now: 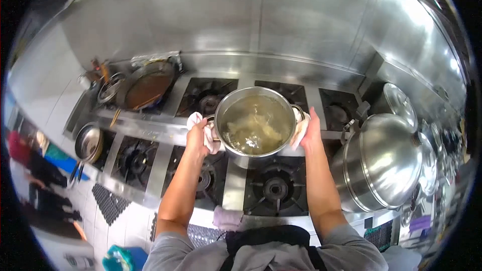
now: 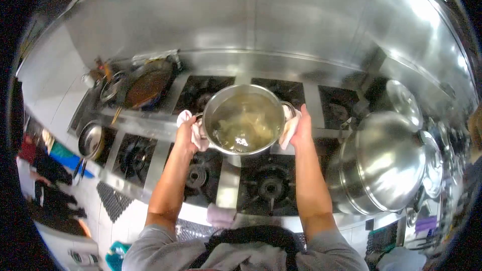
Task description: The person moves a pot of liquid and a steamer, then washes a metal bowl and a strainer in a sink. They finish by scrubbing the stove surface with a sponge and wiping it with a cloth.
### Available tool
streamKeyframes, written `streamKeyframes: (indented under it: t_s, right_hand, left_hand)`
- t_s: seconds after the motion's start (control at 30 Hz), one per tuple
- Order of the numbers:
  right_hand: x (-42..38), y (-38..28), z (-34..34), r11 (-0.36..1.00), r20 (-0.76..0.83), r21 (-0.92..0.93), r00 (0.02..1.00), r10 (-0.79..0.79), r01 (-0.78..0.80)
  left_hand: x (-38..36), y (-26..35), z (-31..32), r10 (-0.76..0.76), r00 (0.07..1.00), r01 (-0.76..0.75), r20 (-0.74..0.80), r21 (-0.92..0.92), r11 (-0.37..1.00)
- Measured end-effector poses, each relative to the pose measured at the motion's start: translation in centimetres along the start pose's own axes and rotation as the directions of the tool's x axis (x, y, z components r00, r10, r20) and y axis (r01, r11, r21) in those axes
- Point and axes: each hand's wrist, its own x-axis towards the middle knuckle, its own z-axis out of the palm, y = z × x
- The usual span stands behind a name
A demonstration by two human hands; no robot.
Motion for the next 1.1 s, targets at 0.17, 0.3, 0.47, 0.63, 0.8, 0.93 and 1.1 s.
streamKeyframes:
  t_s: [0.17, 0.3, 0.47, 0.63, 0.8, 0.93, 1.1]
  right_hand:
    - [-7.6, 6.1, 0.3, 0.972, 0.095, -0.093, 0.969, 0.226, -0.217]
    - [-12.2, 11.4, 2.2, 0.889, 0.273, -0.201, 0.848, 0.454, -0.412]
    - [-18.7, 21.3, 4.7, 0.708, 0.414, -0.357, 0.576, 0.705, -0.609]
    - [-27.4, 31.8, 8.7, 0.497, 0.455, -0.567, 0.253, 0.854, -0.657]
    - [-37.4, 43.5, 11.6, 0.305, 0.39, -0.703, 0.01, 0.921, -0.642]
    - [-44.9, 52.3, 13.2, 0.155, 0.338, -0.771, -0.191, 0.922, -0.617]
    - [-54.6, 61.1, 16.5, -0.022, 0.242, -0.826, -0.39, 0.889, -0.563]
  left_hand:
    - [-18.3, -0.8, -3.7, 0.114, 0.951, -0.15, -0.286, -0.106, 0.983]
    - [-32.2, -4.7, -7.1, 0.335, 0.798, -0.443, -0.501, -0.111, 0.89]
    - [-50.0, -9.0, -6.6, 0.437, 0.502, -0.631, -0.747, 0.03, 0.775]
    - [-63.7, -13.6, -8.3, 0.417, 0.142, -0.746, -0.898, 0.18, 0.641]
    - [-76.0, -17.7, -12.0, 0.411, -0.032, -0.861, -0.911, 0.234, 0.451]
    - [-83.7, -20.0, -14.9, 0.371, -0.232, -0.873, -0.899, 0.361, 0.329]
    - [-91.6, -20.6, -17.3, 0.335, -0.376, -0.857, -0.864, 0.462, 0.229]
